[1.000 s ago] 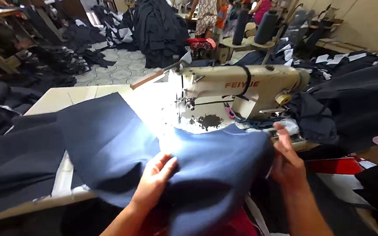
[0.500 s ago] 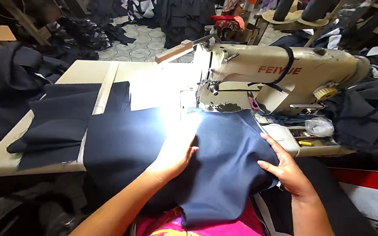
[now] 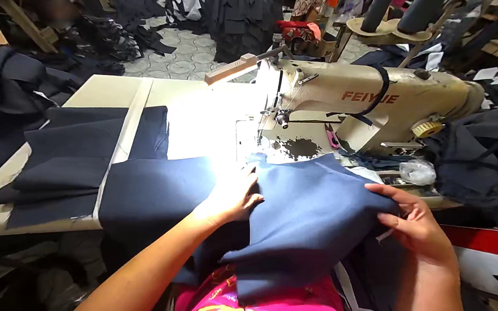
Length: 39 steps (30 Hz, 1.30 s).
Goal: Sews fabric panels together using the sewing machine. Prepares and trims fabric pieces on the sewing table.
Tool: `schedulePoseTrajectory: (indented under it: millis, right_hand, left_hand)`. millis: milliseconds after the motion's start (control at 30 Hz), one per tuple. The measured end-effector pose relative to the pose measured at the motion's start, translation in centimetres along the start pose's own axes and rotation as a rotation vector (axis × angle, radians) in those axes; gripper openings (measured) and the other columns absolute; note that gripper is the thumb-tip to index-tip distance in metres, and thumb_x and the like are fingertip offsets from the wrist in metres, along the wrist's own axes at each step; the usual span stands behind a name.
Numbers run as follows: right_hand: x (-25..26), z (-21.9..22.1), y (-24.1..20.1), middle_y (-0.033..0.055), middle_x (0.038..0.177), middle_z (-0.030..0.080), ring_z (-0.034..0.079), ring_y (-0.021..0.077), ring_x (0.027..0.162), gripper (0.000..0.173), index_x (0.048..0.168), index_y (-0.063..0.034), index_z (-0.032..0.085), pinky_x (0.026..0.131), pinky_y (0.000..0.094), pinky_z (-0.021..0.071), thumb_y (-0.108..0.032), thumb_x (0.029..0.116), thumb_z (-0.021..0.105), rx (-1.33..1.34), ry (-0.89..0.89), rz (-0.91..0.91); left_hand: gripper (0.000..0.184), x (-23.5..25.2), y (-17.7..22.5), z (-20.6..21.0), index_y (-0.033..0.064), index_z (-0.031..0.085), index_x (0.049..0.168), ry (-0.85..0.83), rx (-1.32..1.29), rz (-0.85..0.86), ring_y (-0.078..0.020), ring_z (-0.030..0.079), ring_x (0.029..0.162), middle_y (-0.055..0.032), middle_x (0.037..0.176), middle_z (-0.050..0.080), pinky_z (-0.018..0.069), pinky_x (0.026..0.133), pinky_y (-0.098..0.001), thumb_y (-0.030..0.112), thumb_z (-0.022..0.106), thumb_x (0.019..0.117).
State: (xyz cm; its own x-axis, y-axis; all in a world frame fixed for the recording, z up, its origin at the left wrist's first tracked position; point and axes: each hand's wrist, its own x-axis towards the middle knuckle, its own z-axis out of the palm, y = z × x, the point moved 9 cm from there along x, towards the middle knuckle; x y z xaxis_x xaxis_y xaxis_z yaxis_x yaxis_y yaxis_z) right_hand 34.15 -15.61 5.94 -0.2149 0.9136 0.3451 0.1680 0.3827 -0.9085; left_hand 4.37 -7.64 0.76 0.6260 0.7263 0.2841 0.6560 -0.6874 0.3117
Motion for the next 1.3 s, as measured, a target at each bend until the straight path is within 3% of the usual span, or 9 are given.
schedulePoseTrajectory:
  millis: [67, 200, 300, 433, 600, 767, 933, 1100, 1300]
  right_hand:
    - [0.0, -1.1, 1.8, 0.0026, 0.117, 0.073, 0.069, 0.0055, 0.105, 0.041, 0.123, -0.0052, 0.071, 0.093, 0.0243, 0.0564, -0.022, 0.0858, 0.068, -0.368, -0.026, 0.192]
    - [2.4, -0.9, 1.9, 0.0356, 0.133, 0.059, 0.054, 0.0528, 0.127, 0.044, 0.126, 0.0072, 0.067, 0.106, 0.0705, 0.0397, -0.024, 0.0962, 0.070, -0.944, -0.017, 0.396]
    - [6.9, 5.4, 0.2, 0.0248, 0.134, 0.063, 0.059, 0.0399, 0.128, 0.031, 0.120, 0.0031, 0.072, 0.107, 0.0570, 0.0476, -0.016, 0.0955, 0.068, -0.963, 0.007, -0.018]
    - [10.5, 14.8, 2.3, 0.0118, 0.144, 0.061, 0.050, 0.0278, 0.141, 0.039, 0.133, -0.0072, 0.068, 0.118, 0.0485, 0.0367, -0.028, 0.1024, 0.054, -0.797, -0.334, -0.416]
    - [11.1, 16.6, 7.2, 0.0144, 0.151, 0.054, 0.043, 0.0300, 0.147, 0.046, 0.142, -0.0090, 0.062, 0.123, 0.0521, 0.0286, -0.033, 0.1080, 0.042, -0.858, -0.450, -0.274]
    - [9.7, 16.3, 7.0, 0.0134, 0.153, 0.053, 0.042, 0.0302, 0.148, 0.048, 0.144, -0.0105, 0.061, 0.122, 0.0545, 0.0273, -0.034, 0.1082, 0.039, -0.909, -0.372, -0.199]
    - [9.9, 16.2, 7.2, 0.0128, 0.154, 0.052, 0.040, 0.0297, 0.149, 0.049, 0.142, -0.0107, 0.062, 0.123, 0.0550, 0.0247, -0.036, 0.1079, 0.038, -0.909, -0.363, -0.207]
    - [9.9, 16.7, 6.1, 0.0137, 0.147, 0.059, 0.048, 0.0310, 0.143, 0.045, 0.135, -0.0084, 0.067, 0.118, 0.0551, 0.0333, -0.033, 0.1065, 0.042, -0.923, -0.346, -0.311]
    - [10.2, 17.0, 5.5, 0.0113, 0.146, 0.060, 0.048, 0.0311, 0.143, 0.044, 0.129, -0.0078, 0.070, 0.116, 0.0568, 0.0347, -0.035, 0.1049, 0.044, -0.953, -0.369, -0.348]
  left_hand:
    - [0.050, 0.1, -0.6, 0.3, 0.0022, 0.071, 0.111, -0.025, 0.009, -0.003, -0.0400, 0.047, 0.142, -0.0183, 0.144, 0.059, 0.0345, 0.112, -0.0644, 0.049, 0.060, 0.0972]
    - [0.058, 0.0, -0.9, 0.4, 0.0014, 0.067, 0.122, -0.031, -0.003, -0.023, -0.0387, 0.046, 0.142, -0.0187, 0.146, 0.057, 0.0338, 0.115, -0.0607, 0.052, 0.056, 0.0981]
    - [0.059, 0.0, -0.8, 0.3, 0.0038, 0.065, 0.128, -0.035, 0.000, -0.010, -0.0368, 0.045, 0.143, -0.0156, 0.147, 0.057, 0.0359, 0.113, -0.0606, 0.054, 0.054, 0.0988]
    - [0.066, 0.4, -1.0, 0.4, 0.0055, 0.063, 0.134, -0.054, 0.021, 0.014, -0.0349, 0.048, 0.140, -0.0130, 0.146, 0.058, 0.0372, 0.111, -0.0591, 0.059, 0.052, 0.0974]
    - [0.077, 0.0, -2.1, 0.2, 0.0069, 0.060, 0.139, -0.054, 0.073, -0.012, -0.0349, 0.050, 0.138, -0.0112, 0.147, 0.058, 0.0394, 0.108, -0.0602, 0.069, 0.046, 0.0954]
    - [0.078, 0.6, -2.6, 0.5, 0.0082, 0.055, 0.145, -0.135, -0.022, -0.018, -0.0353, 0.041, 0.146, -0.0090, 0.150, 0.055, 0.0307, 0.115, -0.0625, 0.068, 0.049, 0.0955]
    - [0.068, 0.3, -1.6, -0.6, 0.0021, 0.065, 0.129, 0.030, 0.026, 0.126, -0.0363, 0.054, 0.135, -0.0124, 0.139, 0.064, 0.0464, 0.105, -0.0569, 0.059, 0.057, 0.0929]
    - [0.083, -0.9, -2.5, -0.3, 0.0066, 0.062, 0.138, -0.017, 0.019, 0.015, -0.0367, 0.047, 0.141, -0.0149, 0.145, 0.058, 0.0355, 0.110, -0.0626, 0.073, 0.047, 0.0904]
    - [0.085, -1.2, -2.7, -0.5, 0.0087, 0.062, 0.138, -0.006, 0.046, 0.010, -0.0372, 0.045, 0.142, -0.0158, 0.151, 0.053, 0.0372, 0.110, -0.0608, 0.076, 0.044, 0.0903]
